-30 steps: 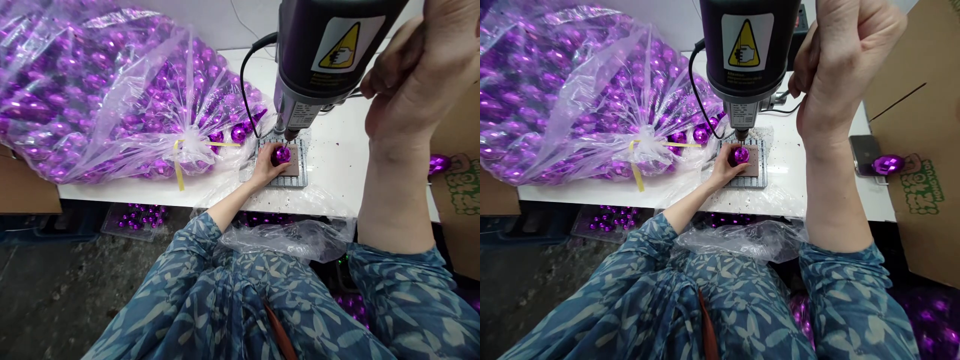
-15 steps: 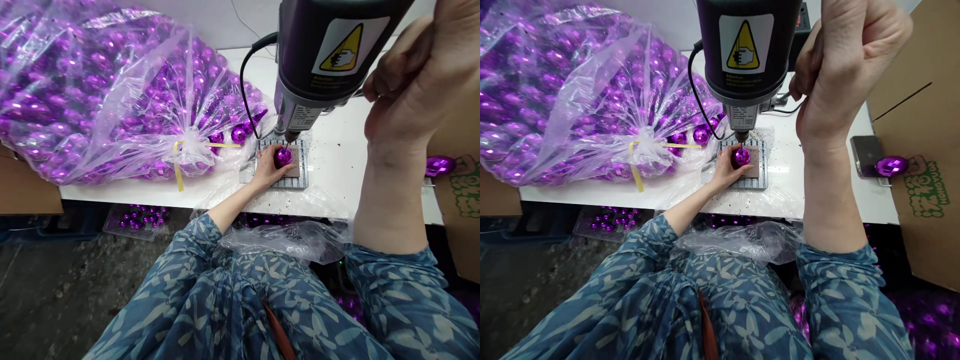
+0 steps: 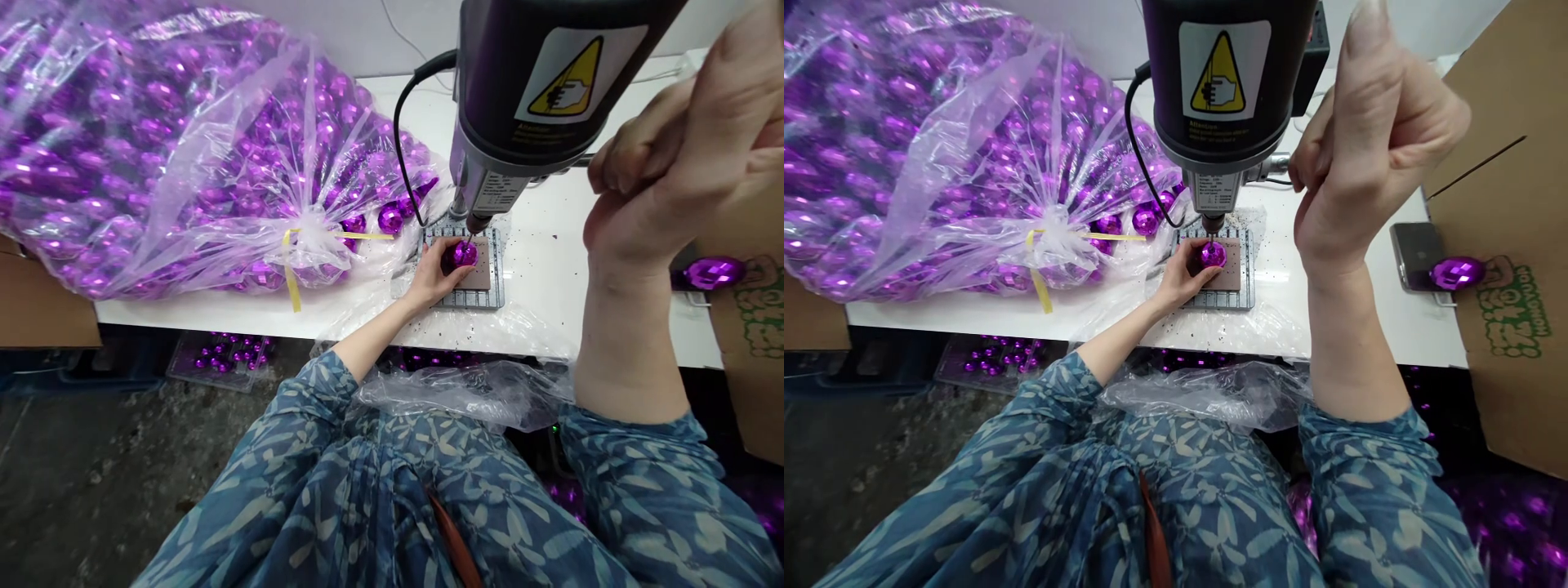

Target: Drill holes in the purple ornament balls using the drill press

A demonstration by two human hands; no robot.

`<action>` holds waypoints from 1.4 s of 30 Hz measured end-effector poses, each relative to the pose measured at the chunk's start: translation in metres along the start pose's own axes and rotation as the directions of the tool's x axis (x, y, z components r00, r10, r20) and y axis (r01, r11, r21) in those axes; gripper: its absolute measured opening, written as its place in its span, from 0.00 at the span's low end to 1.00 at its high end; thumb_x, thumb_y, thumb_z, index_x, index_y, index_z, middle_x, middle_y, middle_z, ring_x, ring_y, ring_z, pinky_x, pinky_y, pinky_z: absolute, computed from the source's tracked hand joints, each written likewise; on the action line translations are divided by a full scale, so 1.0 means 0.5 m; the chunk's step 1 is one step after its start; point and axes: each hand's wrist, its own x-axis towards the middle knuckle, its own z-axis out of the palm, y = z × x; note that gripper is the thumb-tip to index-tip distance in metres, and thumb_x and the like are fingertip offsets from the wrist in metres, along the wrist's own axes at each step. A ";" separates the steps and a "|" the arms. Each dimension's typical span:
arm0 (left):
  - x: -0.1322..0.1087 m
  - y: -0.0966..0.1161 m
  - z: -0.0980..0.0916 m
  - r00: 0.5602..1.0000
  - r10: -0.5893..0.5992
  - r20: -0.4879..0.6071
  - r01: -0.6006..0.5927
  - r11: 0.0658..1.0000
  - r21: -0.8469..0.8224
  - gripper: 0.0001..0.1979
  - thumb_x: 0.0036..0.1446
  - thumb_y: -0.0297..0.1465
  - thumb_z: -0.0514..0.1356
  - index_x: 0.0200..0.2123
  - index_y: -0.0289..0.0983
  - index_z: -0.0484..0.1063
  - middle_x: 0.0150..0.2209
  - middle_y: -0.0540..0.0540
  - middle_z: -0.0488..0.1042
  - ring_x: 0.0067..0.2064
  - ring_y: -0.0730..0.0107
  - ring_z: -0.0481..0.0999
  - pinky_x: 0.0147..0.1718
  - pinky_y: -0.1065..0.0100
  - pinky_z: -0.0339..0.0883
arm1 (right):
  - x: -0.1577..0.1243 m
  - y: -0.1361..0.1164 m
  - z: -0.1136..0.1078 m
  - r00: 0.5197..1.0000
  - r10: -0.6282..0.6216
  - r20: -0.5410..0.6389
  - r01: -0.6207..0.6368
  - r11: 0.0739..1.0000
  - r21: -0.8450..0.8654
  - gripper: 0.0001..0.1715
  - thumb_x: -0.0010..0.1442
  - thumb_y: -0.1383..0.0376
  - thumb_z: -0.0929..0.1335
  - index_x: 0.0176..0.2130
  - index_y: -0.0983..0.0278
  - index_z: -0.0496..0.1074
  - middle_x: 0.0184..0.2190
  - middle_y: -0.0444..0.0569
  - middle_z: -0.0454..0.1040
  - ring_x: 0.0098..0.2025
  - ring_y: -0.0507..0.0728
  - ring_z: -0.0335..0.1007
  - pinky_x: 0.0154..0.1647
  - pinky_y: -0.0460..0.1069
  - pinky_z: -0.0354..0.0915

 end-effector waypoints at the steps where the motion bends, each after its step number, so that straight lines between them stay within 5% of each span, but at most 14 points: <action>1: 0.000 0.001 0.000 1.000 0.002 -0.003 -0.002 1.000 -0.004 0.27 0.65 0.48 0.66 0.60 0.41 0.67 0.57 0.37 0.78 0.59 0.49 0.79 0.64 0.46 0.65 | -0.006 -0.002 -0.001 1.000 -0.021 0.000 0.021 1.000 0.014 0.42 0.60 0.43 0.70 0.15 0.66 0.51 0.10 0.40 0.43 0.12 0.43 0.45 0.17 0.47 0.39; 8: -0.001 0.005 0.001 1.000 0.009 -0.006 -0.009 1.000 -0.016 0.26 0.66 0.48 0.66 0.59 0.41 0.67 0.57 0.38 0.79 0.59 0.51 0.79 0.62 0.47 0.67 | -0.017 -0.012 -0.003 1.000 -0.023 -0.021 0.024 0.998 0.059 0.41 0.63 0.51 0.71 0.14 0.69 0.49 0.12 0.40 0.46 0.14 0.40 0.46 0.21 0.45 0.40; 16: 0.000 0.002 0.003 1.000 0.000 -0.013 0.000 1.000 -0.023 0.25 0.65 0.47 0.67 0.58 0.41 0.68 0.55 0.38 0.79 0.57 0.51 0.79 0.62 0.45 0.66 | -0.063 0.001 -0.023 0.997 -0.030 -0.073 0.035 0.997 0.072 0.47 0.62 0.49 0.73 0.17 0.66 0.40 0.11 0.38 0.36 0.11 0.41 0.44 0.15 0.43 0.39; 23: 0.000 0.000 0.003 1.000 -0.002 -0.025 0.001 1.000 -0.022 0.25 0.64 0.47 0.68 0.57 0.42 0.69 0.55 0.39 0.79 0.57 0.51 0.79 0.64 0.43 0.65 | -0.093 0.023 -0.038 0.980 -0.186 -0.065 0.192 0.976 0.107 0.44 0.66 0.56 0.71 0.17 0.65 0.39 0.10 0.39 0.34 0.10 0.44 0.35 0.11 0.48 0.40; 31: -0.001 0.001 -0.002 1.000 0.005 -0.009 -0.005 0.999 -0.050 0.25 0.65 0.48 0.68 0.58 0.42 0.68 0.56 0.38 0.78 0.58 0.50 0.78 0.65 0.42 0.65 | -0.115 0.057 -0.063 0.933 -0.360 0.015 0.357 0.928 0.106 0.40 0.66 0.64 0.68 0.15 0.65 0.40 0.08 0.38 0.40 0.10 0.43 0.39 0.12 0.44 0.45; 42: -0.002 0.001 -0.001 1.000 -0.026 -0.011 0.025 0.999 -0.041 0.26 0.63 0.48 0.69 0.57 0.43 0.69 0.56 0.39 0.79 0.58 0.51 0.79 0.65 0.43 0.66 | -0.146 0.105 -0.099 0.902 -0.428 0.060 0.431 0.901 -0.052 0.40 0.68 0.55 0.65 0.18 0.64 0.37 0.09 0.37 0.39 0.11 0.42 0.37 0.13 0.44 0.49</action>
